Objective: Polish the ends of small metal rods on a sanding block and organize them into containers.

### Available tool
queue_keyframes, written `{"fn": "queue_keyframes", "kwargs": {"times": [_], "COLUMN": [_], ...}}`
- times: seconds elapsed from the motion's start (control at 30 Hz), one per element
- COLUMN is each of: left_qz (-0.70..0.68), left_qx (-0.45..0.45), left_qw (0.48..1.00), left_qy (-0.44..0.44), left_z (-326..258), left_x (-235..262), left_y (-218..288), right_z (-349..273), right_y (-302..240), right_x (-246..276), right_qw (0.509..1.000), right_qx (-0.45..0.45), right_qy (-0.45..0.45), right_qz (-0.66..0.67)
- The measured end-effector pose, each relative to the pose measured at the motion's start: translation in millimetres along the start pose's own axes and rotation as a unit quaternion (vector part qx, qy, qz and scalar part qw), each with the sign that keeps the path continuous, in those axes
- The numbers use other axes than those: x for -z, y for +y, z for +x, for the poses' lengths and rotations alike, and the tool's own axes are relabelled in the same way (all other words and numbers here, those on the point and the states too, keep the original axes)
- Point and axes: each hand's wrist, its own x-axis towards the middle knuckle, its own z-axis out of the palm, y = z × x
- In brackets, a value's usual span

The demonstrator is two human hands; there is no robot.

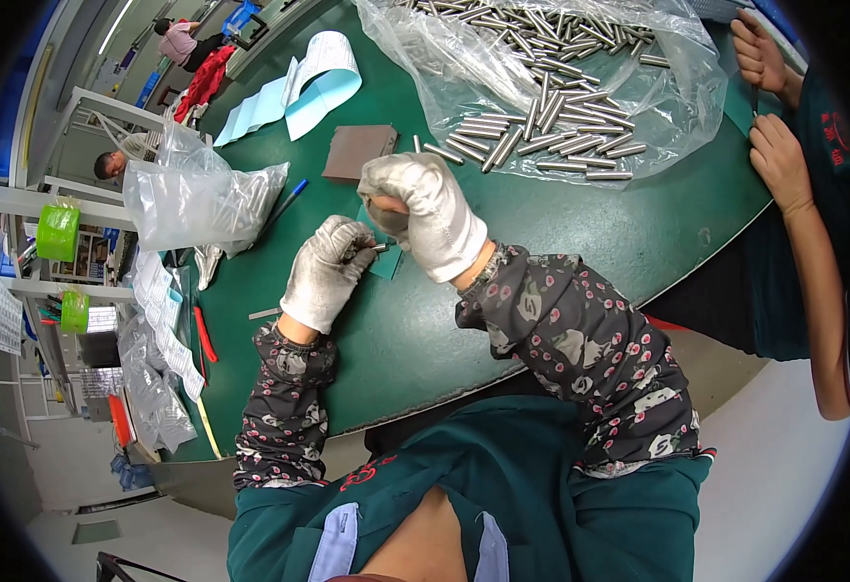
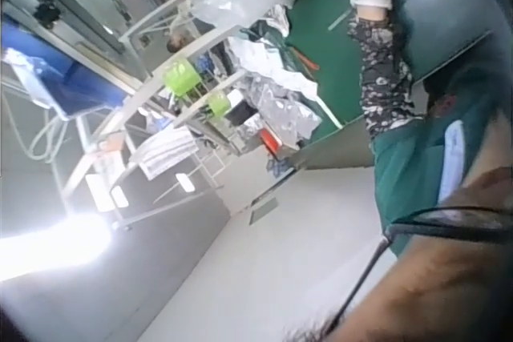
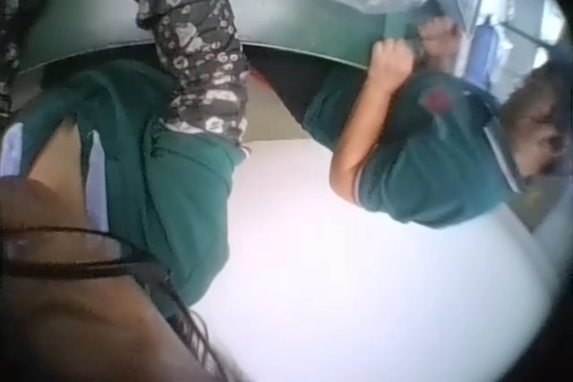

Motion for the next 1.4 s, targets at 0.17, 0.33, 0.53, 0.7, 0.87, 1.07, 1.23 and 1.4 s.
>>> {"fn": "queue_keyframes", "kwargs": {"times": [0.17,0.33,0.53,0.7,0.87,1.07,1.23,1.4], "left_qz": [-0.034,-0.032,-0.031,-0.033,-0.038,-0.01,-0.04,-0.045], "left_qx": [0.029,0.027,0.026,0.02,0.032,0.018,0.016,0.023], "left_qw": [0.999,0.999,0.999,0.999,0.999,1.0,0.999,0.999], "left_qy": [-0.011,-0.01,-0.008,-0.006,-0.01,-0.013,-0.013,-0.016], "left_z": [1.1,1.7,1.9,2.0,1.8,5.2,3.7,3.5], "left_x": [0.1,-0.1,0.5,0.6,0.1,0.7,-0.2,-0.1], "left_y": [-2.2,-2.7,-1.6,-1.4,-0.8,-2.8,-3.6,-4.5], "right_z": [0.6,-0.1,1.5,0.5,-1.1,-3.3,1.4,1.2], "right_y": [0.1,-1.9,2.8,-2.3,1.3,3.7,2.4,8.6], "right_x": [-1.0,-3.9,-0.2,-1.3,2.8,6.6,13.2,8.8], "right_qw": [1.0,1.0,1.0,1.0,1.0,0.999,0.999,0.993], "right_qx": [-0.001,-0.015,0.011,-0.007,-0.007,-0.032,-0.052,0.045], "right_qy": [-0.005,0.01,0.008,-0.007,0.003,-0.014,-0.007,0.098], "right_qz": [-0.025,-0.008,-0.015,-0.01,-0.006,-0.027,0.006,-0.058]}}
